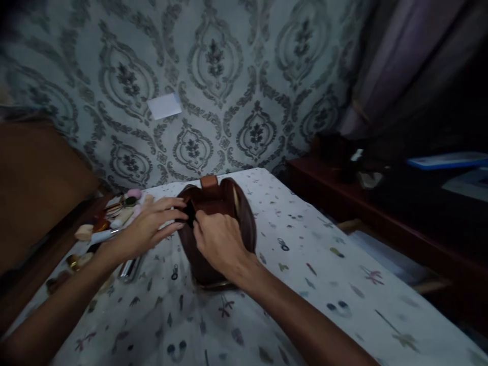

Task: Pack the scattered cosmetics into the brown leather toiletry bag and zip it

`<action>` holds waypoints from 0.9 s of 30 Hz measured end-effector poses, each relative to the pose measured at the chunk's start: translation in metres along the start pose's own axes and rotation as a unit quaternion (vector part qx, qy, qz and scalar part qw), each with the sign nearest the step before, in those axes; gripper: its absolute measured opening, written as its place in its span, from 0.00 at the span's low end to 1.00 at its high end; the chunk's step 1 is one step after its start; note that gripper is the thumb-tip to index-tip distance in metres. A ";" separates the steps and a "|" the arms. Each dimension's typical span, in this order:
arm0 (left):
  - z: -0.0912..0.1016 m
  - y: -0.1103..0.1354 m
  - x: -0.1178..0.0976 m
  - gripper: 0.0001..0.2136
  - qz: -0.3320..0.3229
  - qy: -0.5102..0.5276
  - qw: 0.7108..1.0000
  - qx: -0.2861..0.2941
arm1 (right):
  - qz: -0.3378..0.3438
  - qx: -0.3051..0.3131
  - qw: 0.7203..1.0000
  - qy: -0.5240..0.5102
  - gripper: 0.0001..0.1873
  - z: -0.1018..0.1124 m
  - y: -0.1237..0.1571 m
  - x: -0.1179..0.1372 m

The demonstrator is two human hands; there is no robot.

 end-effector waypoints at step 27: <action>-0.001 0.017 -0.004 0.08 0.068 0.007 0.996 -0.050 | 0.017 0.016 0.998 -0.064 0.12 -0.009 -0.005 -0.001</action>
Point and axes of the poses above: each hand's wrist, its own y-axis away from the middle knuckle, its own z-axis out of the back of the hand, x = y × z, the point moved 5 cm from there along -y, towards the middle knuckle, and after that the axes turned 13 degrees about -x, right-handed, at the moved point
